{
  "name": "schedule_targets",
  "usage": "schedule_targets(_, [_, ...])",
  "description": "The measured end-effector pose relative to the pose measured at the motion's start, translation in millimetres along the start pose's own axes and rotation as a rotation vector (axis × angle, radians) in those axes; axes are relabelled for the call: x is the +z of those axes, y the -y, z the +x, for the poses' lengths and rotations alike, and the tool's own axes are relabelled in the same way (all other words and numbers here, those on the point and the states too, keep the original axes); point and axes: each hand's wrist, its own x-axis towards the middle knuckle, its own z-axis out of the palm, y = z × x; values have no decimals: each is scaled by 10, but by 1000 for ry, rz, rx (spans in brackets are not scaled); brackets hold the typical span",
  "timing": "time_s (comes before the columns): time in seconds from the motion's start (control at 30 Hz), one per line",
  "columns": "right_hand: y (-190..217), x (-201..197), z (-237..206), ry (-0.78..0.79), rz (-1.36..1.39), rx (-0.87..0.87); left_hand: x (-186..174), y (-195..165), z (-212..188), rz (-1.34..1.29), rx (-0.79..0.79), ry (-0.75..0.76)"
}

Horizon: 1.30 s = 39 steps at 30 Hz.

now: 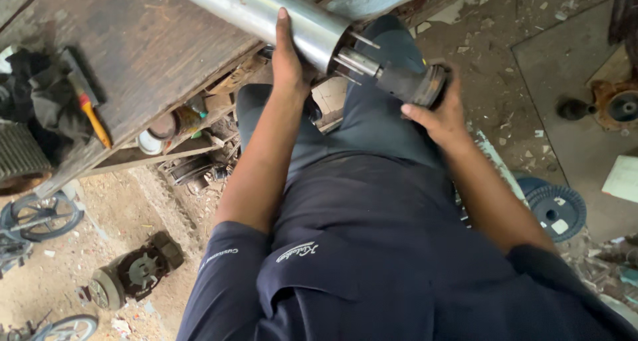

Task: The person works on a large metal cylinder at a wooden workbench, fitting an internal piston-and-rod assembly into the open end of the tube. They press and twist the assembly into place, rotate and reposition the cylinder repeatedly, and tap the end by hand to seat the components together.

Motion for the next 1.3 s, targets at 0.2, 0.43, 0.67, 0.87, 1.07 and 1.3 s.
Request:
schedule_targets(0.2, [143,-361,-193,102,558,128,88,-39,-92,-61,-80,127])
schedule_targets(0.43, [562,-441,12,301,866,14,262,-154,-237,260,-242,38])
schedule_targets(0.67, [681,-361,401,194,765,-8,155,-415,-197,570,-417,-57])
schedule_targets(0.87, [68,-298,1381,-153,749,271,168,-948,-359,1677,45,-133])
schedule_targets(1.07, [65,-16,2368,-263,348,-128,570,-1174,-639,1823,277,-266])
schedule_targets(1.3, [376,317,2745,-215,-604,-676,680,-1297,-519,1629,994,66])
